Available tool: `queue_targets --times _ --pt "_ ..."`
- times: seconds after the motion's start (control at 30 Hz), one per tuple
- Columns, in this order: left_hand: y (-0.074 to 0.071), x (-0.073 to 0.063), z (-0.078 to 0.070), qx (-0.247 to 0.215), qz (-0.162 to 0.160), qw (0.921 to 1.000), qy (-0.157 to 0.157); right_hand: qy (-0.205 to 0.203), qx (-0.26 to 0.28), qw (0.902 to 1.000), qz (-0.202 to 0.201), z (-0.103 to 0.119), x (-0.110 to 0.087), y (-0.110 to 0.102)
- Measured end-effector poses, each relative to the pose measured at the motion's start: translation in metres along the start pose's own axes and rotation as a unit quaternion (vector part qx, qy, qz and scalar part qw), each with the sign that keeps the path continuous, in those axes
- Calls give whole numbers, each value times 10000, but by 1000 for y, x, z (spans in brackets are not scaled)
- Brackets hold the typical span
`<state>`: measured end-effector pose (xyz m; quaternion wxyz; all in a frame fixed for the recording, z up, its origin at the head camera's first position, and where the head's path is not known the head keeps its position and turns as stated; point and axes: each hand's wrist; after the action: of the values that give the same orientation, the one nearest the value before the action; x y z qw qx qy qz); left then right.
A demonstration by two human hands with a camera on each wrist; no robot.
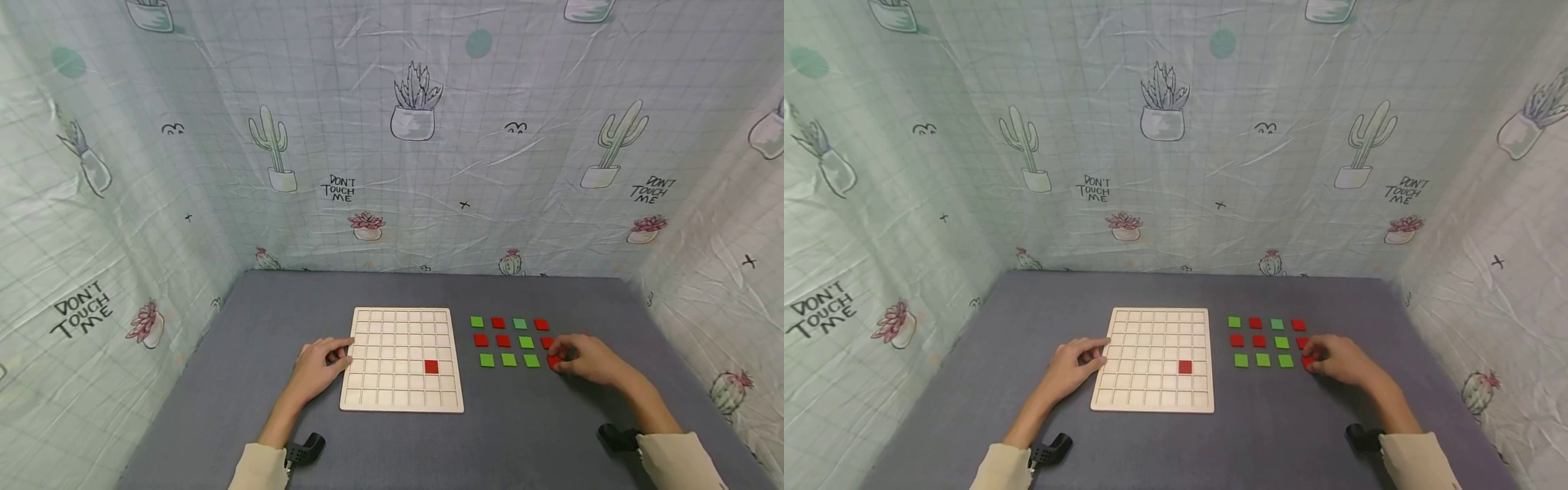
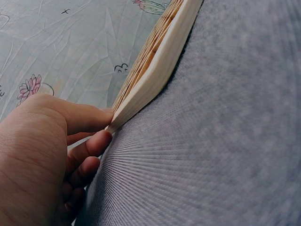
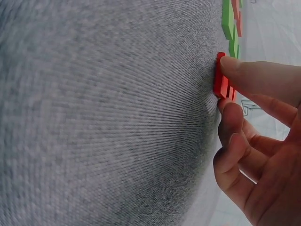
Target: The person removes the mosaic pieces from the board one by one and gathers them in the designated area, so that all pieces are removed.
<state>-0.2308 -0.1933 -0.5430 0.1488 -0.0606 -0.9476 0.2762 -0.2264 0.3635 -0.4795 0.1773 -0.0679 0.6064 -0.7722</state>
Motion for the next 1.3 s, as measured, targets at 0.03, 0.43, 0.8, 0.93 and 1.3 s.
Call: queue_targets --times 0.03,0.43,0.8,0.93,1.3 --pt "0 0 0 0 1 10000 4 -1 -2 10000 -5 0 0 0" --pt "0 -1 -1 14 -28 10000 17 -38 -431 9990 -117 4 6 -7" --pt "0 -1 2 -4 15 10000 -33 -313 -241 9992 -103 44 27 -18" --pt "0 0 2 3 48 9999 -101 -543 59 9985 -104 61 39 -18" --pt "0 -1 2 16 21 10000 -48 -1294 716 9888 -205 108 74 -2"
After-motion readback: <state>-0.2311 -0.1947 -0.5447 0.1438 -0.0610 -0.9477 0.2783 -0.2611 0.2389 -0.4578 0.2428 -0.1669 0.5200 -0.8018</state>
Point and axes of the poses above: each hand's wrist, its own x-axis towards the middle knuckle, its own y-axis out of the palm, z = x × y, and after that the axes turned 15 degrees about -x, right-handed
